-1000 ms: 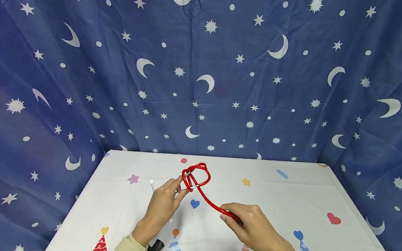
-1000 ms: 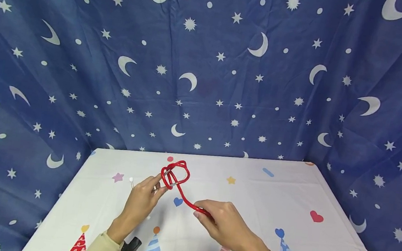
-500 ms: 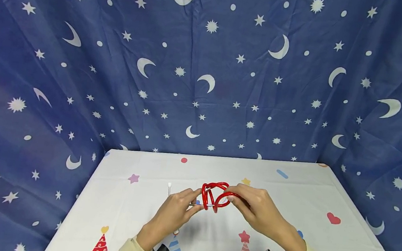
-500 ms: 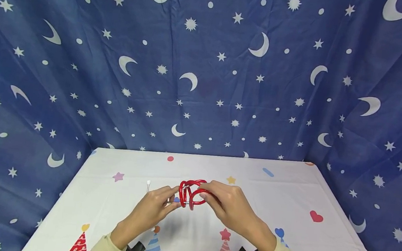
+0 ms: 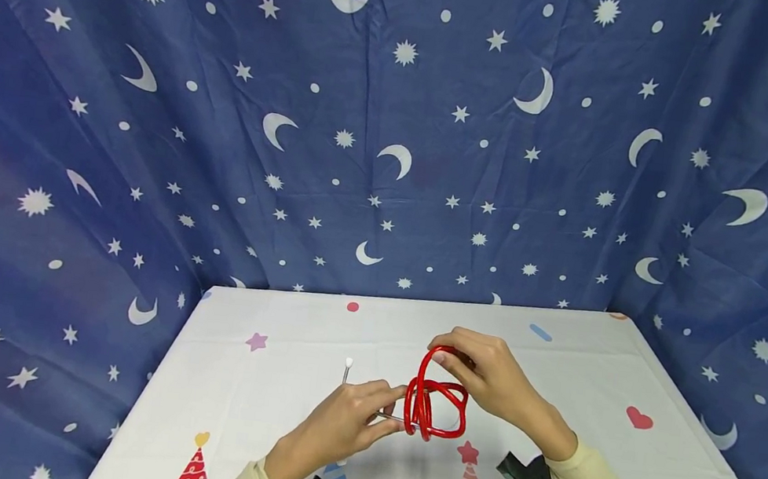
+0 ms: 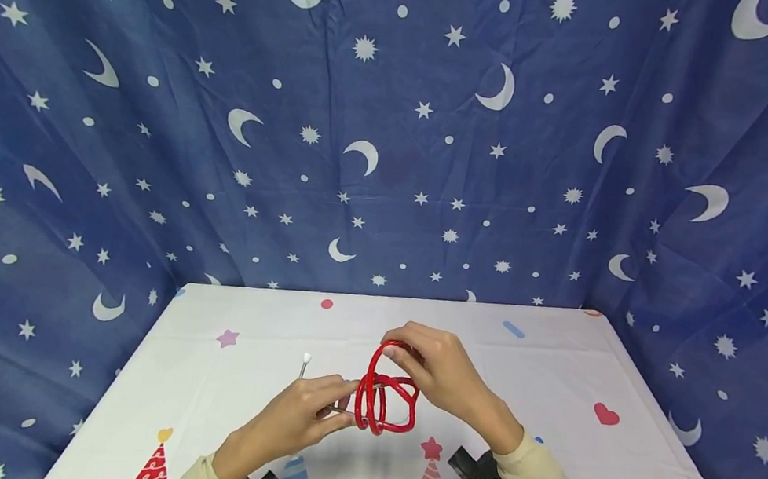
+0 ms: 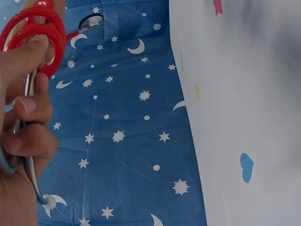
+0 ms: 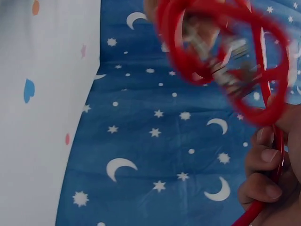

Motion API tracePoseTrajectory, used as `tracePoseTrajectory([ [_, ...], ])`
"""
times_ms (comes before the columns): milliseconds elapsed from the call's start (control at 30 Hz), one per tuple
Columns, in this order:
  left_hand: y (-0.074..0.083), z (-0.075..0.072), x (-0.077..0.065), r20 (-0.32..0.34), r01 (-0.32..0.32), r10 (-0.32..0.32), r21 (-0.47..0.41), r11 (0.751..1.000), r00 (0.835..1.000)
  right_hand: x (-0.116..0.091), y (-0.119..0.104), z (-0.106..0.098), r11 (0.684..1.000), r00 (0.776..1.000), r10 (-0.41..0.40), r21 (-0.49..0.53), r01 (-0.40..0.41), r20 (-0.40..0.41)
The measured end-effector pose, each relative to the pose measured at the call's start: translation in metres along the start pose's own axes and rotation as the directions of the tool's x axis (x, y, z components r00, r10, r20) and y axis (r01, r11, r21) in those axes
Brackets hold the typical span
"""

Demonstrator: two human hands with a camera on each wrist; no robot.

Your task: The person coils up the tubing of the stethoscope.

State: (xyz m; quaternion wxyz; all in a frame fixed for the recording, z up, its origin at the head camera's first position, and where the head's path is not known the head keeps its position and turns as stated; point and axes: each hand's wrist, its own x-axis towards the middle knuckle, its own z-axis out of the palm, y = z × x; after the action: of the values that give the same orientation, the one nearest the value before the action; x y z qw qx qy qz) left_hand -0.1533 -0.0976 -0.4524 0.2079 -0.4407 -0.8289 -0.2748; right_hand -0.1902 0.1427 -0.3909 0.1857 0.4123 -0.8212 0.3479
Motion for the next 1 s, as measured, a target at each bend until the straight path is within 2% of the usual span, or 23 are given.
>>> tracePoseTrajectory([
  [167, 0.004, -0.001, 0.001, -0.032, -0.060, 0.059, -0.031, 0.998, 0.998, -0.002, 0.011, 0.003, 1.000, 1.000, 0.007, 0.011, -0.007, 0.003],
  [233, 0.004, -0.002, 0.002, -0.053, -0.054, 0.051, -0.058, 0.997, 0.997, -0.002, 0.015, 0.005, 0.999, 0.999, 0.039, 0.017, -0.039, 0.008],
  [333, 0.002, -0.003, 0.004, -0.089, -0.017, 0.006, -0.116, 0.993, 0.996, -0.004, 0.021, 0.009, 0.994, 0.995, 0.096, 0.044, -0.097, 0.024],
  [467, -0.002, -0.004, 0.005, -0.151, 0.005, -0.029, -0.157, 0.988, 0.988, -0.008, 0.028, 0.015, 0.985, 0.988, 0.147, 0.081, -0.150, 0.035],
  [567, -0.006, -0.004, 0.006, -0.211, -0.013, -0.022, -0.163, 0.987, 0.977, -0.010, 0.032, 0.019, 0.982, 0.986, 0.163, 0.088, -0.165, 0.032],
  [667, -0.009, -0.007, 0.006, -0.265, -0.011, -0.042, -0.196, 0.981, 0.963, -0.013, 0.035, 0.022, 0.980, 0.982, 0.186, 0.070, -0.188, 0.033],
  [833, -0.015, -0.012, 0.004, -0.339, 0.050, -0.128, -0.229, 0.972, 0.932, -0.023, 0.035, 0.025, 0.973, 0.973, 0.231, 0.003, -0.231, 0.025],
  [1000, -0.021, -0.012, 0.000, -0.371, 0.104, -0.186, -0.229, 0.968, 0.910, -0.032, 0.031, 0.030, 0.968, 0.967, 0.253, -0.009, -0.253, 0.044],
])
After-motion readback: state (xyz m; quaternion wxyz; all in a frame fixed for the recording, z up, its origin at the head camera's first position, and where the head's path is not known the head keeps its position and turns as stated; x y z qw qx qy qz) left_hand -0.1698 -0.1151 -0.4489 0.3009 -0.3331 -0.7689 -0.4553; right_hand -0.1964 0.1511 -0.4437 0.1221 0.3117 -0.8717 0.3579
